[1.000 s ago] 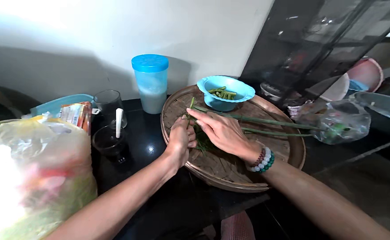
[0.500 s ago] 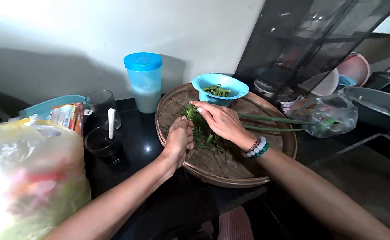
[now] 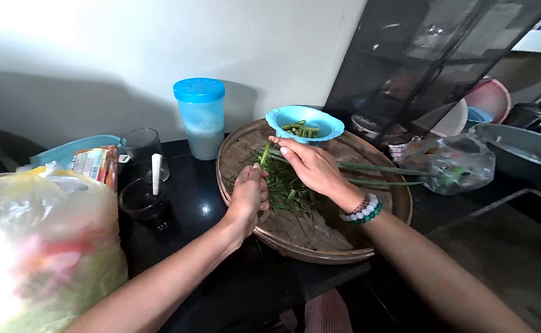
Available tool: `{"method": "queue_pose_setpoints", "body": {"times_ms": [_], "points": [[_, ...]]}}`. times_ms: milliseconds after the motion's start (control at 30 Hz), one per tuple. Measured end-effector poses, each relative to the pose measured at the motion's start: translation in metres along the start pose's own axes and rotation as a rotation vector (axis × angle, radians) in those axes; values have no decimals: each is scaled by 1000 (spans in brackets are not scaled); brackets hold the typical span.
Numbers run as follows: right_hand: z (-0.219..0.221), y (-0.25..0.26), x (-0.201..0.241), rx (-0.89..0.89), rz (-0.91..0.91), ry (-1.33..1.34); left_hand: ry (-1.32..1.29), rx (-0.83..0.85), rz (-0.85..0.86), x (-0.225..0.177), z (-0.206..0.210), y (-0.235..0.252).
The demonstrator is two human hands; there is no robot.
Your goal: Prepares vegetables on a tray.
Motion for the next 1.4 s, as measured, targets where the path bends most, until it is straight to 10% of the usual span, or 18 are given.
{"method": "queue_pose_setpoints", "body": {"times_ms": [533,800,1100,1400], "points": [[3,-18,-28,266,215,54,94,0,64,1,0,1],[-4,-22,-27,57,230,40,-198,48,-79,-4,-7,9],[0,-20,-5,-27,292,750,-113,204,-217,-1,-3,7],[-15,-22,-22,-148,349,378,-198,284,-141,-4,-5,9]]}}
Point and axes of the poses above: each hand's wrist, its own y-axis towards the middle knuckle, its own z-axis out of the palm, x = y × z, the point moved 5 cm from there along y, towards the middle knuckle, and after that the axes turned 13 degrees about -z, right-handed, at the moved point
